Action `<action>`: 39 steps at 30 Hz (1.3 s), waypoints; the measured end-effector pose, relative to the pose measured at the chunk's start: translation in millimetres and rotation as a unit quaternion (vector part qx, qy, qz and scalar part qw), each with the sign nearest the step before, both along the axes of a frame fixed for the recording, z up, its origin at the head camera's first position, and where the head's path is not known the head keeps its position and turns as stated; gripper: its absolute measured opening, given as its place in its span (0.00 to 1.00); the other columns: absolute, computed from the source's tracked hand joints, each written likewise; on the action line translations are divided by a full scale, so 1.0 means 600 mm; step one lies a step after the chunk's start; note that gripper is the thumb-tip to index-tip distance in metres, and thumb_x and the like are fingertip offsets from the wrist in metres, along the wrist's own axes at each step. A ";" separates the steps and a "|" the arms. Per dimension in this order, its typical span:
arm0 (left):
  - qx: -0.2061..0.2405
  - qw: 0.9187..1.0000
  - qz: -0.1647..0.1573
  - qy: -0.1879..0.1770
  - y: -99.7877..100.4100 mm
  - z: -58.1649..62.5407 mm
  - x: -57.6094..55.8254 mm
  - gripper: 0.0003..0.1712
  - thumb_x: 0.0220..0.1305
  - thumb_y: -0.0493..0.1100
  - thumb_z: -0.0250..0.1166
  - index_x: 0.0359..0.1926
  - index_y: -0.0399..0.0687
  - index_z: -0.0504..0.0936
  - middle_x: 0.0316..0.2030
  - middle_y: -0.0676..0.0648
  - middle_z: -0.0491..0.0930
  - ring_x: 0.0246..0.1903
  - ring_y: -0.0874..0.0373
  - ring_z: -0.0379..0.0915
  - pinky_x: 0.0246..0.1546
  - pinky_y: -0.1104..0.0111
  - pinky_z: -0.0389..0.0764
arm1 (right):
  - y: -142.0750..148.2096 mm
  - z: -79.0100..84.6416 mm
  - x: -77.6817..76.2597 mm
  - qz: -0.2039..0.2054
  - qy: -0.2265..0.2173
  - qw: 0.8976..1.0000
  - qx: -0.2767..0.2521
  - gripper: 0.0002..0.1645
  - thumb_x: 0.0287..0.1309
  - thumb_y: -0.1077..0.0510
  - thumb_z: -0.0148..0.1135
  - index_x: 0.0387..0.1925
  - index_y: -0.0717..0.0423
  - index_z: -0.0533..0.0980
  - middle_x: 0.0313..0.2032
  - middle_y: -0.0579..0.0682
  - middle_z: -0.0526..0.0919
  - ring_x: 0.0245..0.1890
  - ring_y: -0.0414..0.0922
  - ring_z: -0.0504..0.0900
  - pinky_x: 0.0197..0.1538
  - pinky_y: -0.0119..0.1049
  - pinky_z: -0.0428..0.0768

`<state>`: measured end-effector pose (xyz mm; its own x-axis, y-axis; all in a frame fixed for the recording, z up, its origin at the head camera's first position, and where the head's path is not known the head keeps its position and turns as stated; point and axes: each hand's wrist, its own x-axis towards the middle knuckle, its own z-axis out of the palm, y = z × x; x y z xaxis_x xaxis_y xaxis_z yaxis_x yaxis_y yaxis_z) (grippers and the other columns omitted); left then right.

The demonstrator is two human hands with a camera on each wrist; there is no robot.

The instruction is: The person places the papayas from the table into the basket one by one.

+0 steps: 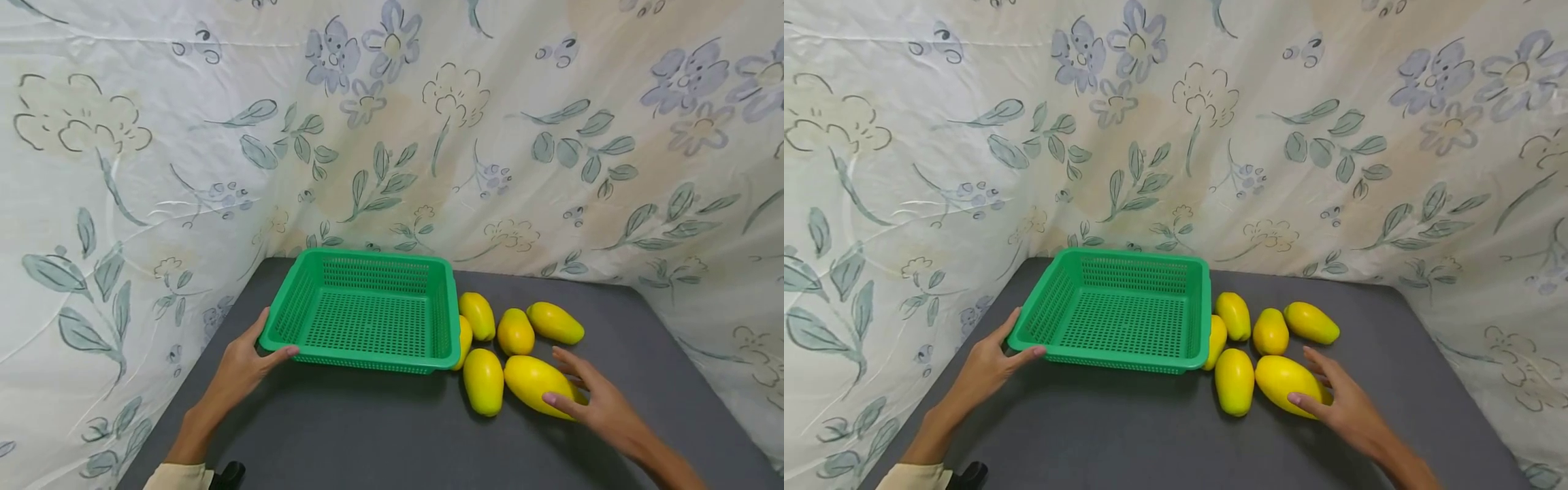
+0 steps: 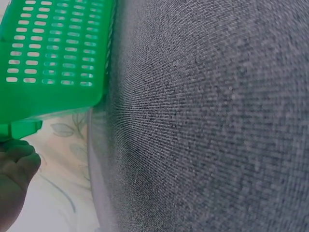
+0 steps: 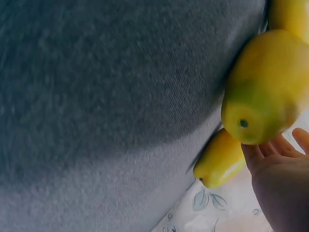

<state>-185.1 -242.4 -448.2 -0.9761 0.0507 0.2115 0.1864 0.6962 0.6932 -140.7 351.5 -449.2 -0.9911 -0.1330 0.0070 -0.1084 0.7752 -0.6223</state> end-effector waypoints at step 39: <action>0.012 1.000 -0.005 0.011 0.000 -0.010 -0.003 0.61 0.67 0.56 0.75 0.84 0.36 0.48 0.81 0.30 0.55 0.76 0.28 0.58 0.66 0.34 0.70 | -0.007 -0.025 -0.004 -0.020 0.036 0.999 0.011 0.56 0.60 0.39 0.78 0.81 0.52 0.62 0.69 0.65 0.74 0.51 0.54 0.77 0.43 0.43 0.74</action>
